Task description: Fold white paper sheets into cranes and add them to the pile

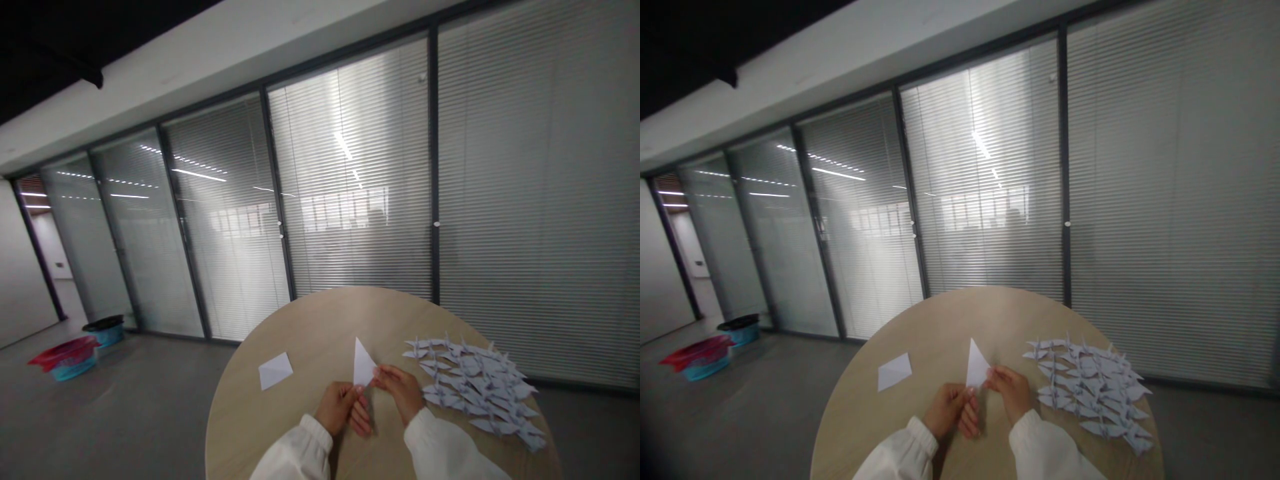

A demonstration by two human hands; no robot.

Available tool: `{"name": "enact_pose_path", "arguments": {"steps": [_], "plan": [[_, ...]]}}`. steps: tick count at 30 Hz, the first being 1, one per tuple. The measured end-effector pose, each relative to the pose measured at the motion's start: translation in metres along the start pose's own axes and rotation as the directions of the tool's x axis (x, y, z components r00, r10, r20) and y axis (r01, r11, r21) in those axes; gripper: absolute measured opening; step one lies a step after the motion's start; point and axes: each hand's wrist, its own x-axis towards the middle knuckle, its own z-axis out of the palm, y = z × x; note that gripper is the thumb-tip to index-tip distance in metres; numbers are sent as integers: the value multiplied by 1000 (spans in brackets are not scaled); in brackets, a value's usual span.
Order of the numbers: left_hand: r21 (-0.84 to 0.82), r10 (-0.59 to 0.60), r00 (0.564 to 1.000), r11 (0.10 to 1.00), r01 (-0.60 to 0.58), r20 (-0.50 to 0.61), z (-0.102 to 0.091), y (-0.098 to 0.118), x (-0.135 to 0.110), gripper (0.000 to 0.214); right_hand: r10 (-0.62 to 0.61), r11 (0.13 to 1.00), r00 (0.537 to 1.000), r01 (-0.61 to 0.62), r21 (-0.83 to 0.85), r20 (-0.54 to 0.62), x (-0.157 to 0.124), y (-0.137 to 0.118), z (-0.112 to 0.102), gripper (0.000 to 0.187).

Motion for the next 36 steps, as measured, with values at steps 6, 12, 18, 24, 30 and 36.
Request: {"name": "enact_pose_path", "arguments": {"steps": [6, 12, 18, 24, 30, 36], "plan": [[199, 273, 927, 954, -226, -259, -7, 10, -2, 48, -12, 999, 1000, 11, -34, -11, 3, 5, -1, 38], [373, 462, 837, 862, -344, -294, -6, 16, -9, 46, -125, 938, 991, 134, -319, 50, -3, 1, 3, 33], [270, 412, 888, 895, -354, -201, -2, 15, -7, 45, -163, 864, 979, 203, -460, 125, -11, -5, 11, 25], [89, 343, 922, 939, -332, -179, -4, 9, 0, 50, -80, 906, 981, 147, -398, 179, -15, -6, 16, 24], [-135, 203, 964, 965, -227, -169, -6, 14, -1, 55, -70, 961, 981, 115, -253, 179, -13, -16, 13, 31], [-220, 170, 971, 954, -206, -170, -9, 17, -2, 51, -151, 959, 980, 178, -223, 133, -9, -16, 8, 28]]}}
